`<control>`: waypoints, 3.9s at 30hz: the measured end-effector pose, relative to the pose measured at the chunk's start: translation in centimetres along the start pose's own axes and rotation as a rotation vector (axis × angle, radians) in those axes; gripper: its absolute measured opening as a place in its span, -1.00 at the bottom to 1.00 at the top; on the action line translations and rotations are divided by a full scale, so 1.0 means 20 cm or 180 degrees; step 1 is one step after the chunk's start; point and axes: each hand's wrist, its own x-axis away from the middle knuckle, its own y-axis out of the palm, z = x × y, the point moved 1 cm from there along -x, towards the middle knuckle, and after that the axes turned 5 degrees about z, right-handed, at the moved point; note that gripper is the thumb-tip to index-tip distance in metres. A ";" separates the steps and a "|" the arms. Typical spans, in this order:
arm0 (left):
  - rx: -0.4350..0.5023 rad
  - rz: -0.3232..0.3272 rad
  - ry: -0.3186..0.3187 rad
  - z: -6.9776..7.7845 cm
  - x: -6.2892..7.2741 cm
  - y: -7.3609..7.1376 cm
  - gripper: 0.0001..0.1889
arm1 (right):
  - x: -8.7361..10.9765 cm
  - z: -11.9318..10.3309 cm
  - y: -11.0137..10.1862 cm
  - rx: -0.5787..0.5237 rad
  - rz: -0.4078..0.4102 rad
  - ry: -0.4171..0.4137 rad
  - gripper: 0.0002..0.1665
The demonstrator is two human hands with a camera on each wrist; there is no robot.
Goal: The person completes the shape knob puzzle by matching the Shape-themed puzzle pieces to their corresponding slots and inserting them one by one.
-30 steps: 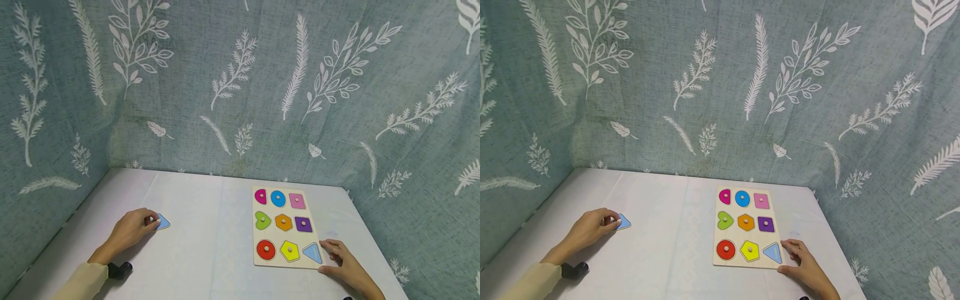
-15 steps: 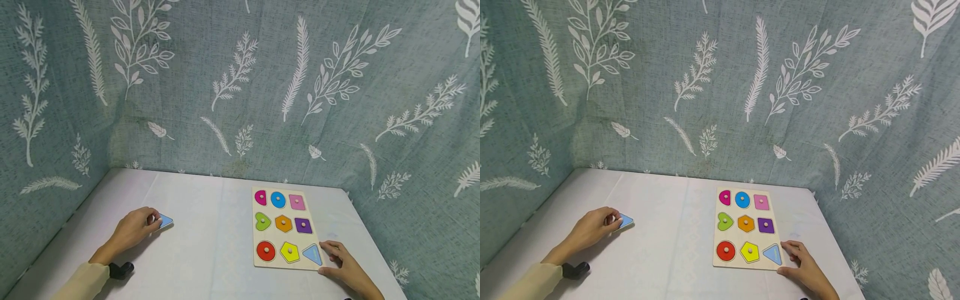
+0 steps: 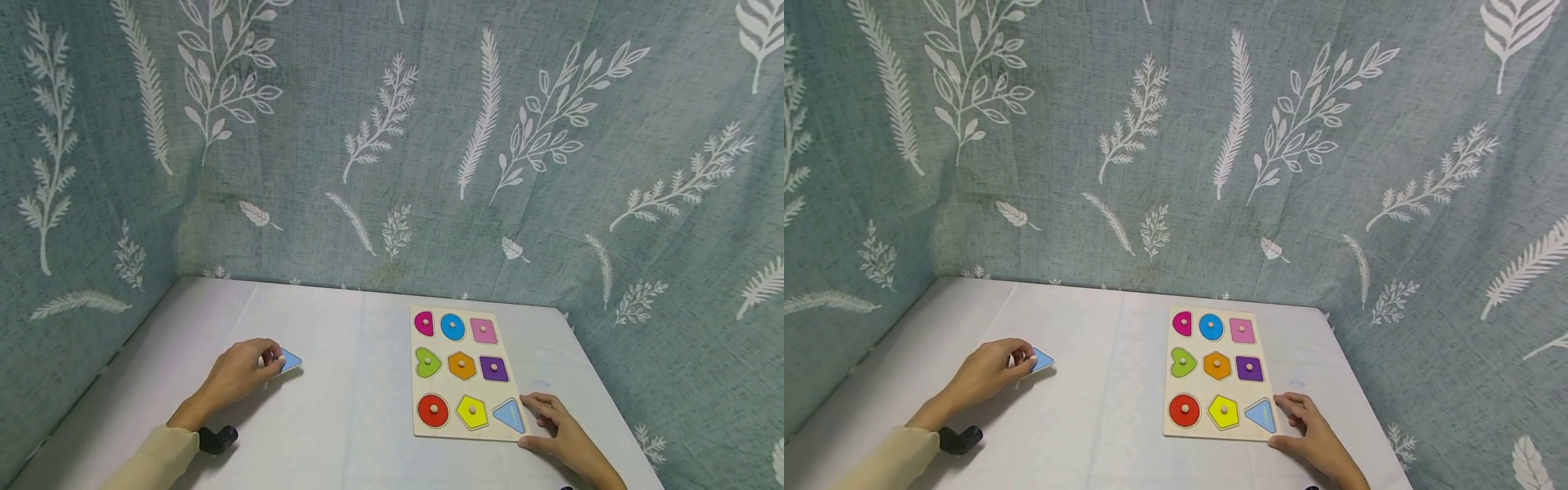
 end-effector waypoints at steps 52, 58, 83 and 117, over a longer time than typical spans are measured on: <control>0.0627 -0.0138 0.0555 0.43 -0.22 0.32 -0.93 | 0.01 -0.03 0.00 0.0075 0.0009 0.0019 0.05; 0.0660 -0.0161 0.0621 0.48 -0.24 0.35 -0.92 | 0.01 -0.02 0.01 0.0104 0.0016 -0.0012 0.04; 0.0688 -0.0417 0.1003 0.77 -0.30 0.54 -0.93 | 0.00 -0.02 0.01 0.0109 0.0034 -0.0035 0.04; 0.0677 -0.0834 0.1383 1.16 -0.30 0.81 -0.86 | 0.01 -0.02 0.01 0.0115 0.0097 -0.0027 0.07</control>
